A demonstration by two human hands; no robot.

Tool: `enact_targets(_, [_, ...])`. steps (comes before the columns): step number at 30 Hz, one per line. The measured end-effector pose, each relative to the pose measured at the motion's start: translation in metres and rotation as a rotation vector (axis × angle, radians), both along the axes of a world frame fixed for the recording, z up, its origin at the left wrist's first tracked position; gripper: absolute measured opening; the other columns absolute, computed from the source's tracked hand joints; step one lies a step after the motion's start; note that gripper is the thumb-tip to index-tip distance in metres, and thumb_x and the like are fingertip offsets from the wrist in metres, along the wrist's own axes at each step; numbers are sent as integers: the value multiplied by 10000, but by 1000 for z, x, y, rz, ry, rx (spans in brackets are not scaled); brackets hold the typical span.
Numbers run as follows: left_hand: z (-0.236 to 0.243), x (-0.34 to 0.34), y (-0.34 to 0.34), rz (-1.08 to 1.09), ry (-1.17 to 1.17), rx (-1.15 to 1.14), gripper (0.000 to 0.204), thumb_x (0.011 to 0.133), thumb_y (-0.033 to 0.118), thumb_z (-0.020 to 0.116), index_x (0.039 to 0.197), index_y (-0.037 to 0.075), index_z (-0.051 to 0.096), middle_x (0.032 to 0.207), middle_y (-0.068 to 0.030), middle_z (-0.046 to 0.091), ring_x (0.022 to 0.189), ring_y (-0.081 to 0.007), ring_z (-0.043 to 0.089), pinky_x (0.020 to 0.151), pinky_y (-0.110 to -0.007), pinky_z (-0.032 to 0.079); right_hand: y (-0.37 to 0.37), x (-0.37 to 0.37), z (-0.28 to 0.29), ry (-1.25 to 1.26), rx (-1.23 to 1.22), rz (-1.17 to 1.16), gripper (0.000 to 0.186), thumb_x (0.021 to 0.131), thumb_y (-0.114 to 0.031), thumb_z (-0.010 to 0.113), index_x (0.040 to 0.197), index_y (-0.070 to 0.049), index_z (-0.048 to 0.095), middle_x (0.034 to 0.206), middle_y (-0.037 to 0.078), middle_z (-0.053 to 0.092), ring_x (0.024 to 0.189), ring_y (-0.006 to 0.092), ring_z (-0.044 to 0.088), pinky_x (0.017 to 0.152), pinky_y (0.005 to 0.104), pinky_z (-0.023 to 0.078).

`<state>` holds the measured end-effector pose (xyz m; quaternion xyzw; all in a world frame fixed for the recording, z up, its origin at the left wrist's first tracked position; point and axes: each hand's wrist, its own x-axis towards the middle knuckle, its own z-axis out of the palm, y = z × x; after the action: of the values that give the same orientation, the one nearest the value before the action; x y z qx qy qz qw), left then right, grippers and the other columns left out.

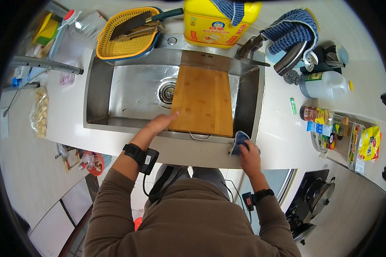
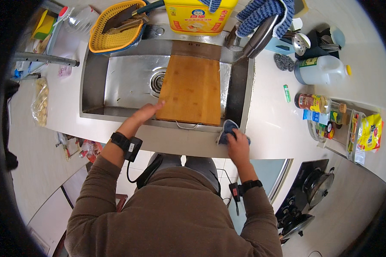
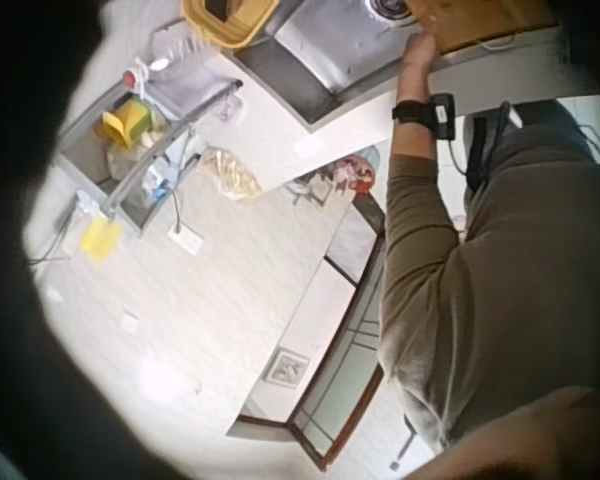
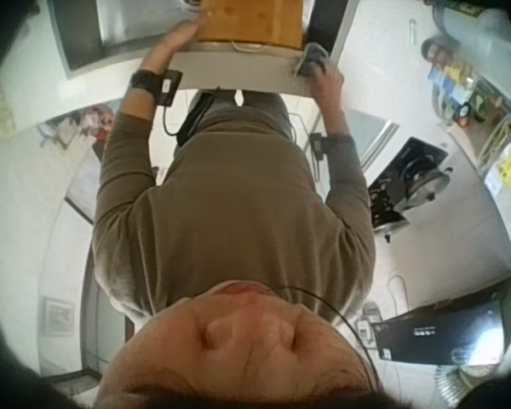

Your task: The person separates chopped red onions by hand on a wooden cutting board, then uses a cleaver to transfer them into a plastic container. They wash the cutting board and cleaver at the sink, wipe the counter, and wash a ceramic bowl with a sponge.

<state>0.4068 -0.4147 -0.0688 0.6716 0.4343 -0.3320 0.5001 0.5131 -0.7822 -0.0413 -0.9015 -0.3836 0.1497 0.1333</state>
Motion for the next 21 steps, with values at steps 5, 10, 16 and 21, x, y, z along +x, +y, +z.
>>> enact_targets(5, [22, -7, -4, 227, -198, -153, 721, 798, 537, 615, 1186, -65, 532, 1191, -177, 561, 1156, -258, 493, 939, -376, 388, 15, 31, 9, 479, 284, -622, 424, 848, -122, 622, 1220, 7, 465, 1127, 205, 569, 974, 254, 593, 833, 317, 468])
enact_targets(10, [58, 0, -42, 867, -772, -564, 447, 863, 225, 601, 1231, 31, 438, 1099, -113, 564, 1062, -207, 538, 839, -367, 481, 78, 43, 37, 392, 572, -551, 465, 879, -195, 586, 1293, -69, 416, 1021, 224, 616, 941, 317, 622, 827, 362, 475])
enact_targets(16, [58, 44, -115, 1063, -873, -576, 574, 841, 9, 556, 1307, 158, 255, 1180, -105, 495, 1064, -284, 557, 871, -505, 498, 103, 60, 27, 262, 542, -384, 299, 850, -190, 624, 1082, -3, 608, 937, 171, 584, 843, 316, 597, 761, 341, 478])
enact_targets(21, [46, 54, -121, 1254, -854, -572, 555, 768, -96, 470, 1244, 138, 308, 1175, -146, 487, 999, -323, 580, 809, -522, 533, 96, 66, 35, 453, 445, -266, 365, 846, -203, 649, 1127, 18, 573, 989, 166, 601, 866, 260, 607, 771, 316, 474])
